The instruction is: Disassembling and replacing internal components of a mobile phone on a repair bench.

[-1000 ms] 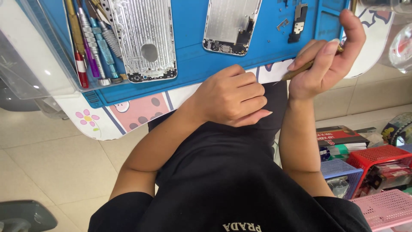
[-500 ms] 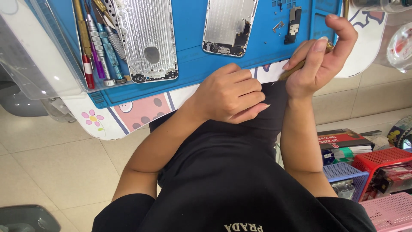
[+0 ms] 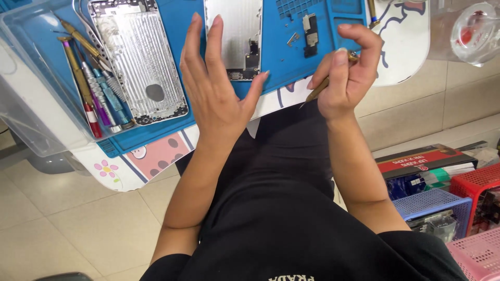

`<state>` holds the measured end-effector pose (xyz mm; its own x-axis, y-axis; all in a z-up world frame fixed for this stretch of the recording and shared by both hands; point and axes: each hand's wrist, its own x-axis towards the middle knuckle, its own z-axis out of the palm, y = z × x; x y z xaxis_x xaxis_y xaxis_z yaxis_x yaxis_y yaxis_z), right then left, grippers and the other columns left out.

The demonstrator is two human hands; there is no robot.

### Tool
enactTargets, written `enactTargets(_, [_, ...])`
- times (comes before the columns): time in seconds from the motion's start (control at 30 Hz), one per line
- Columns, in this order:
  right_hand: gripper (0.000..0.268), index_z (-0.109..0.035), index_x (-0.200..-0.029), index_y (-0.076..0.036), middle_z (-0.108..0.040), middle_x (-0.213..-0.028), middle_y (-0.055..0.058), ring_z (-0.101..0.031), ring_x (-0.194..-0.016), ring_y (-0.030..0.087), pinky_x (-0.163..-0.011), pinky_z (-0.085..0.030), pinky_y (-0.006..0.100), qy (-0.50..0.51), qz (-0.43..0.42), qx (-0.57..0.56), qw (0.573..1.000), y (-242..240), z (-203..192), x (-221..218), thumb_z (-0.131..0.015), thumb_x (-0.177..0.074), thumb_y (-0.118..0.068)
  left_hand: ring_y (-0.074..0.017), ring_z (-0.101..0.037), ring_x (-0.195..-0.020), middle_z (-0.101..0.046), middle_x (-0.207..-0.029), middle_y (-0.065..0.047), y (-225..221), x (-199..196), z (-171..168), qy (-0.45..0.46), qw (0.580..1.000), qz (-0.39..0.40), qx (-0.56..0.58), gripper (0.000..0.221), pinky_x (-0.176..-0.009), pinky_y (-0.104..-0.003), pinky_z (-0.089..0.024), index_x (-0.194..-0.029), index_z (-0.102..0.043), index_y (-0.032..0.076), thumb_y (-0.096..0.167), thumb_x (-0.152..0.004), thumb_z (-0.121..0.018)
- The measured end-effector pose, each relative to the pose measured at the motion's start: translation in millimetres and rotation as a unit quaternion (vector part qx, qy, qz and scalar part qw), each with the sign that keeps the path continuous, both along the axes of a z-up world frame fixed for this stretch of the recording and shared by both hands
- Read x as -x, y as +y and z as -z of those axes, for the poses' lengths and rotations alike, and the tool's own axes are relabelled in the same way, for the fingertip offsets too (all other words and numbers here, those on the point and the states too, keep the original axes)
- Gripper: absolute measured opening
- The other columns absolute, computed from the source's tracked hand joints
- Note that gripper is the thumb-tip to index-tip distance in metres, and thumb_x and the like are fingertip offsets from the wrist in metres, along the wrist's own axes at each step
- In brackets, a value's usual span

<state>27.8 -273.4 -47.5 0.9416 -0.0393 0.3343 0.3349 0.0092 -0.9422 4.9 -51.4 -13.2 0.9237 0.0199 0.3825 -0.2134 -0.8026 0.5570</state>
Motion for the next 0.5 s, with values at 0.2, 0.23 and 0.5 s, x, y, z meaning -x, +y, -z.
enactTargets(0.2, [0.023,-0.043,-0.136,0.001,-0.057,-0.11,0.013,-0.053,-0.044,0.014,-0.044,-0.044,0.024,-0.006,0.003,-0.03,1.0,-2,5,4,-0.043,-0.116,-0.01,-0.032,-0.044,-0.143,-0.023,-0.161,-0.015,-8,-4,-13,0.027,1.0,0.013,-0.005,0.099,-0.119,-0.042,-0.04,-0.159,-0.026,0.011,0.029,-0.09,-0.095])
enactTargets(0.23, [0.023,-0.043,-0.136,0.001,-0.062,-0.097,0.008,-0.051,-0.043,0.013,-0.043,-0.043,0.023,-0.007,-0.003,-0.046,0.999,-2,6,2,-0.043,-0.116,-0.011,-0.031,-0.048,-0.14,-0.024,-0.16,-0.015,-10,-6,-15,0.04,0.999,0.001,-0.003,0.1,-0.115,-0.042,-0.043,-0.159,-0.028,0.011,0.029,-0.089,-0.098])
enactTargets(0.5, [0.022,-0.043,-0.132,0.002,-0.056,-0.095,0.014,-0.052,-0.042,0.014,-0.042,-0.044,0.024,0.003,-0.022,-0.047,0.999,-5,7,6,-0.045,-0.115,-0.012,-0.0312,-0.044,-0.136,-0.013,-0.164,-0.015,-11,-18,-23,0.063,0.998,0.003,0.005,0.093,-0.111,-0.036,-0.046,-0.157,-0.034,0.012,0.013,-0.078,-0.084])
